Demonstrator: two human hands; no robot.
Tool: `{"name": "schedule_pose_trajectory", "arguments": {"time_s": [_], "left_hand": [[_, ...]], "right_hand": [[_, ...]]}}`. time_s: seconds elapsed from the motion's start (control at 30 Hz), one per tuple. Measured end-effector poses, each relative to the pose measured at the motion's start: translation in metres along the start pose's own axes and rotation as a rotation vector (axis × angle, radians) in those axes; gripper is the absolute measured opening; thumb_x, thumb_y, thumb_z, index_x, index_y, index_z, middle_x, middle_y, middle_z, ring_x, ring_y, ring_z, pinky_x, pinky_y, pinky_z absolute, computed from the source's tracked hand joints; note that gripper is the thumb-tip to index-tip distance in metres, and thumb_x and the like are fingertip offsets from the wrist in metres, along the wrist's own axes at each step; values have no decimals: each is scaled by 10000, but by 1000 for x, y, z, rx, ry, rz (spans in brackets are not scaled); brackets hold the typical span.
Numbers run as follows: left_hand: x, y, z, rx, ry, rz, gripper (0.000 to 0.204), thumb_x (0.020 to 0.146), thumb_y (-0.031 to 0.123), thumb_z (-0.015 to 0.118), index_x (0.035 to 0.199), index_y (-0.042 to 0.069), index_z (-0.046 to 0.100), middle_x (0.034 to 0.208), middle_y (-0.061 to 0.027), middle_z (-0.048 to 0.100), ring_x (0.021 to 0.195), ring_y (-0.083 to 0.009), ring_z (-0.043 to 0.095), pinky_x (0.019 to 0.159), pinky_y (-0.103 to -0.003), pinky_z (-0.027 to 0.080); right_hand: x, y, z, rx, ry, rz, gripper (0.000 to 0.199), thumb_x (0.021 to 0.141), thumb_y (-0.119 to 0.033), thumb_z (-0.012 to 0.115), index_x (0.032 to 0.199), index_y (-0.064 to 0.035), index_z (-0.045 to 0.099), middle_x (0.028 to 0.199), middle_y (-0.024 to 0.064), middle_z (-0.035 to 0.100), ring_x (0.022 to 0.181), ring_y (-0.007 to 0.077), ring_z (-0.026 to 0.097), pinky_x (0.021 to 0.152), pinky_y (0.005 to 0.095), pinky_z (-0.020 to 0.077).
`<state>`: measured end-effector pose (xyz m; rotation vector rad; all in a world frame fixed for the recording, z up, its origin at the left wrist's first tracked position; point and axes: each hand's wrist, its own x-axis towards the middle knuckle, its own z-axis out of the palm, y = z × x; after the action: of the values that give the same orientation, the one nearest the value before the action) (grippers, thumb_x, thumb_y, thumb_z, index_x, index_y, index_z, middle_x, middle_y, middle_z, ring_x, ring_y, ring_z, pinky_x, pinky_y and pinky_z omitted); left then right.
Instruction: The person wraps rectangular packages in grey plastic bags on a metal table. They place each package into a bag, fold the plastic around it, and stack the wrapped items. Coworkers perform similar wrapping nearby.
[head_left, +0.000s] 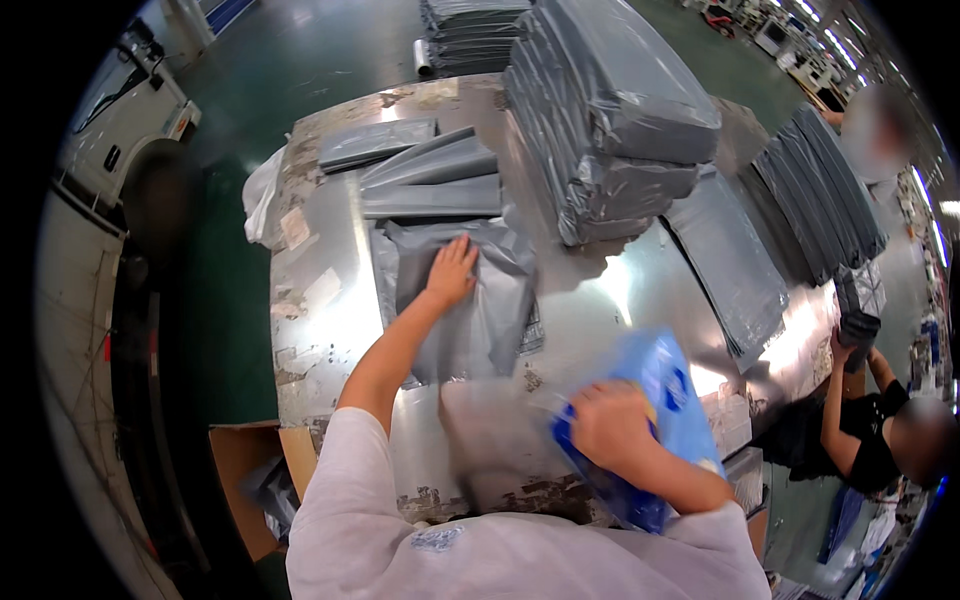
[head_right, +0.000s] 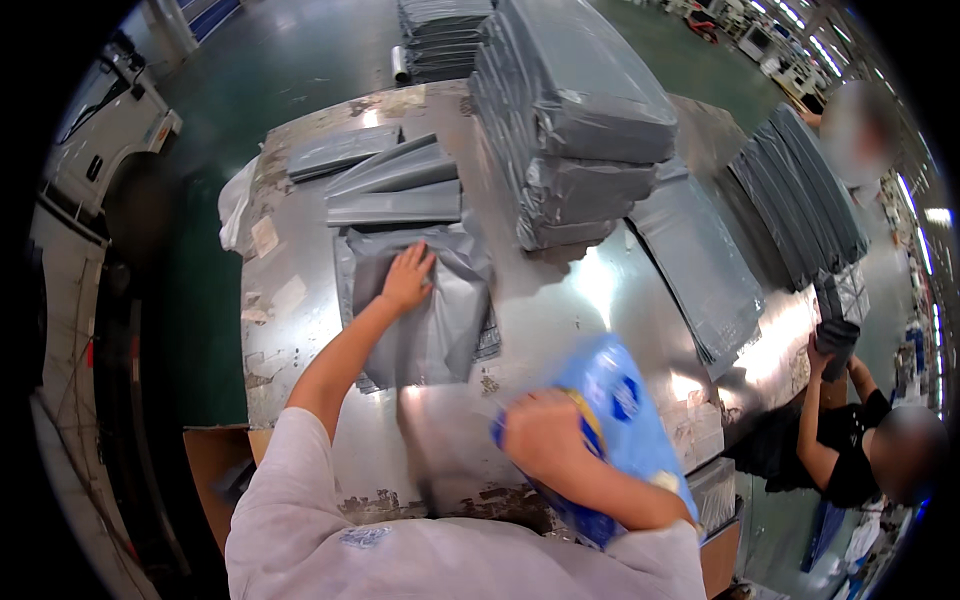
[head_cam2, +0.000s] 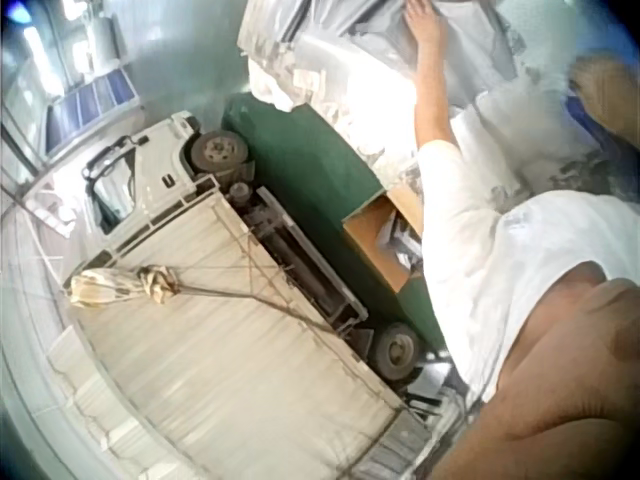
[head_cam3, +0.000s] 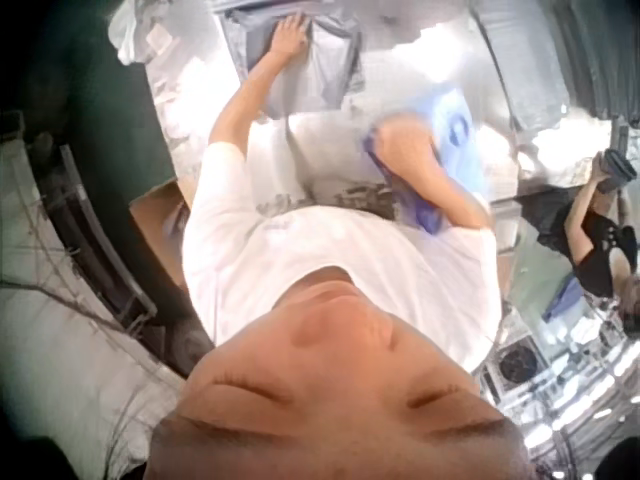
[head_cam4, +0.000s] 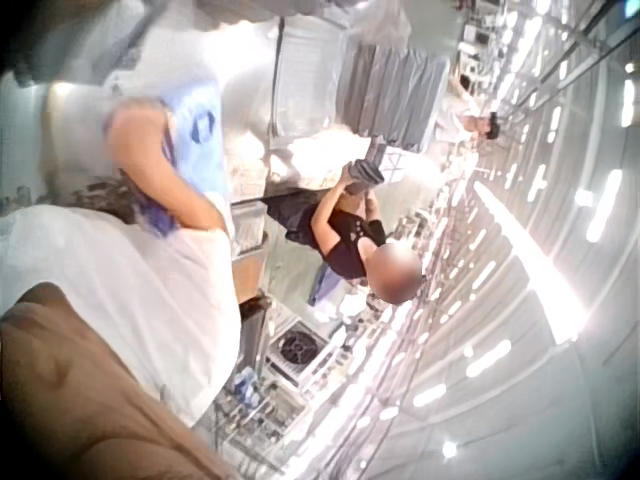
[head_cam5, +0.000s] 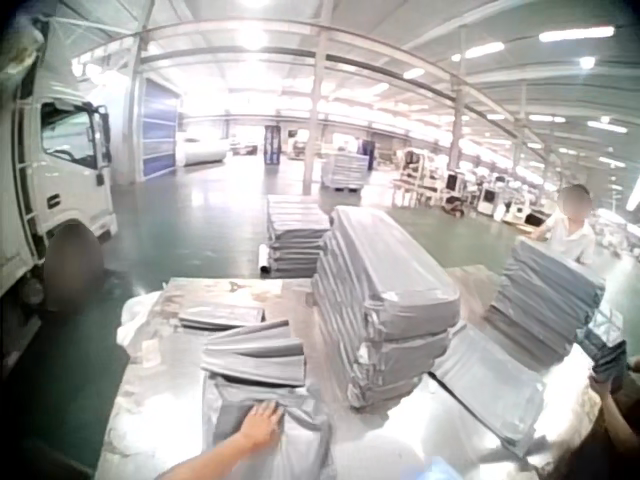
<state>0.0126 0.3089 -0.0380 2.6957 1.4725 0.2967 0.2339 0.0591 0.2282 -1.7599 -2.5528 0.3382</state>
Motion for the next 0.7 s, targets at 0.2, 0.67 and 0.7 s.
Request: {"name": "schedule_pose_trajectory", "arguments": {"time_s": [0.2, 0.67, 0.7], "left_hand": [[-130, 1, -5, -94, 11, -115, 527, 660, 167, 599, 1153, 65, 440, 1305, -164, 296, 1178, -303, 311, 948, -416, 278], [-237, 153, 19, -1914, 79, -959, 750, 818, 623, 218, 1305, 54, 259, 1301, -87, 345, 1183, -201, 333, 969, -291, 269], [-238, 159, -4, -2046, 22, -962, 781, 793, 658, 230, 1315, 77, 239, 1292, -68, 349, 1149, -191, 367, 966, -286, 285]], "right_hand": [[124, 3, 13, 462, 279, -114, 400, 759, -383, 537, 1029, -89, 569, 1037, 119, 566, 999, 300, 497, 862, 349, 379], [-63, 74, 224, 1326, -144, 438, 591, 806, -433, 514, 1198, -2, 415, 1123, 142, 507, 1018, 203, 487, 887, 302, 359], [-72, 56, 216, 1319, -95, 437, 591, 800, -414, 536, 1204, -1, 408, 1126, 148, 504, 1016, 201, 487, 886, 301, 359]]}}
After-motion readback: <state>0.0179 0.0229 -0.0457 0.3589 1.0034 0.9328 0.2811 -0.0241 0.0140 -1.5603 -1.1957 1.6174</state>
